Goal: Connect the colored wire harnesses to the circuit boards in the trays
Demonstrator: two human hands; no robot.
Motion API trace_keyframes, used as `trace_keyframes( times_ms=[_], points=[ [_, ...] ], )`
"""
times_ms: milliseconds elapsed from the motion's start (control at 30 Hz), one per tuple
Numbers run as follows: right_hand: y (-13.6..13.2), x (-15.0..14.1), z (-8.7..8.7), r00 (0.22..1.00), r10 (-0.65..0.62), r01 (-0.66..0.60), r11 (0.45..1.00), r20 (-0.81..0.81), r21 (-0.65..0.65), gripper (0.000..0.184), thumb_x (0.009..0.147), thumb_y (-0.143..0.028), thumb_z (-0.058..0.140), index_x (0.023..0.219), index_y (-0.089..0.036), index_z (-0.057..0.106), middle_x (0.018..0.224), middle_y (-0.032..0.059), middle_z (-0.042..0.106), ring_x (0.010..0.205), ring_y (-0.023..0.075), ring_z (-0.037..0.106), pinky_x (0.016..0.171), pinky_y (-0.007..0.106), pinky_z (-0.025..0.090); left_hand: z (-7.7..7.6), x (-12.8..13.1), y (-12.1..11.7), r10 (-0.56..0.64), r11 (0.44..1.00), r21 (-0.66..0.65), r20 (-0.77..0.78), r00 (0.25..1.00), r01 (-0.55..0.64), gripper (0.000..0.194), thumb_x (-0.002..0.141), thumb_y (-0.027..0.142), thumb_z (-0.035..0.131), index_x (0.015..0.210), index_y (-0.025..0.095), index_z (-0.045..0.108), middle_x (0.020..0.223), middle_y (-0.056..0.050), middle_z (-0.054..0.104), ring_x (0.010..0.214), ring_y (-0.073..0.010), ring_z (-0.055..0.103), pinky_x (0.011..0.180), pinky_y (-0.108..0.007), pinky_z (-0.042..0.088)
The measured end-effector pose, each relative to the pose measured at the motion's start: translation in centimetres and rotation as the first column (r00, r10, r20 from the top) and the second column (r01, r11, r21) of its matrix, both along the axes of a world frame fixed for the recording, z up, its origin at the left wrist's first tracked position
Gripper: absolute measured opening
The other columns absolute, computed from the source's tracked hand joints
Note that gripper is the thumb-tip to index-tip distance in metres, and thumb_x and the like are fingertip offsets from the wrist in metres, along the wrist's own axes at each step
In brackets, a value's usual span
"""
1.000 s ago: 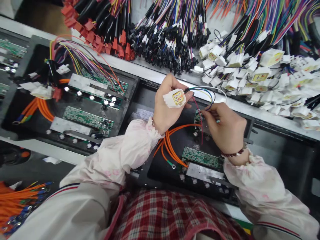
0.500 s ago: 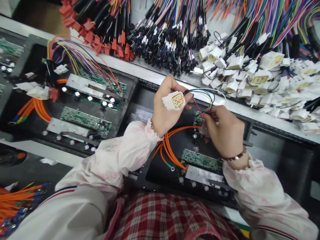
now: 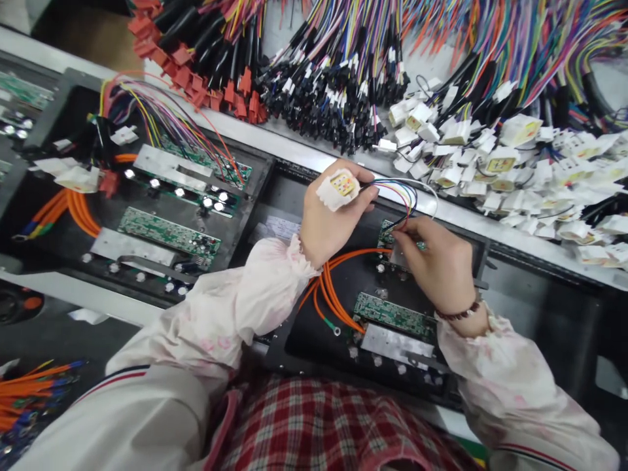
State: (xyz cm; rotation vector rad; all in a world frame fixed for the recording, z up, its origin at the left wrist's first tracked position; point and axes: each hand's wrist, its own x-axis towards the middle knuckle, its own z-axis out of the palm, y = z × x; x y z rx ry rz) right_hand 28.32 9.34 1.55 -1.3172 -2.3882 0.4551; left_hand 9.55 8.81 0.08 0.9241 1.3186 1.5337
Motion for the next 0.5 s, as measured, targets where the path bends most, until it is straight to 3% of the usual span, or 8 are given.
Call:
trace_keyframes(
  times_ms=[267, 500],
  points=[
    [-0.23, 0.23, -0.69, 1.0, -0.009, 0.009, 1.0, -0.024, 0.02, 0.013, 0.095, -0.031, 0.06, 0.092, -0.021, 0.068, 0.087, 0.0023, 0.075, 0.074, 0.0167, 0.07, 0.067, 0.027, 0.047, -0.6, 0.13, -0.2, 0.089, 0.996, 0.025, -0.1, 0.991, -0.087, 0.015, 0.076, 0.008, 0.076, 0.078, 0.017, 0.065, 0.085, -0.005, 0.068, 0.082, -0.0175, 0.069, 0.075, -0.031, 0.064],
    [-0.16, 0.15, -1.02, 0.999, -0.033, 0.034, 0.999, -0.026, 0.021, 0.015, 0.095, -0.033, 0.06, 0.091, -0.022, 0.069, 0.084, 0.0019, 0.075, 0.071, 0.0165, 0.07, 0.064, 0.027, 0.047, -0.45, 0.23, -0.34, 0.071, 0.997, 0.012, -0.144, 0.987, -0.07, 0.015, 0.077, 0.009, 0.074, 0.077, 0.018, 0.062, 0.089, -0.006, 0.069, 0.087, -0.0194, 0.071, 0.076, -0.032, 0.063]
  ],
)
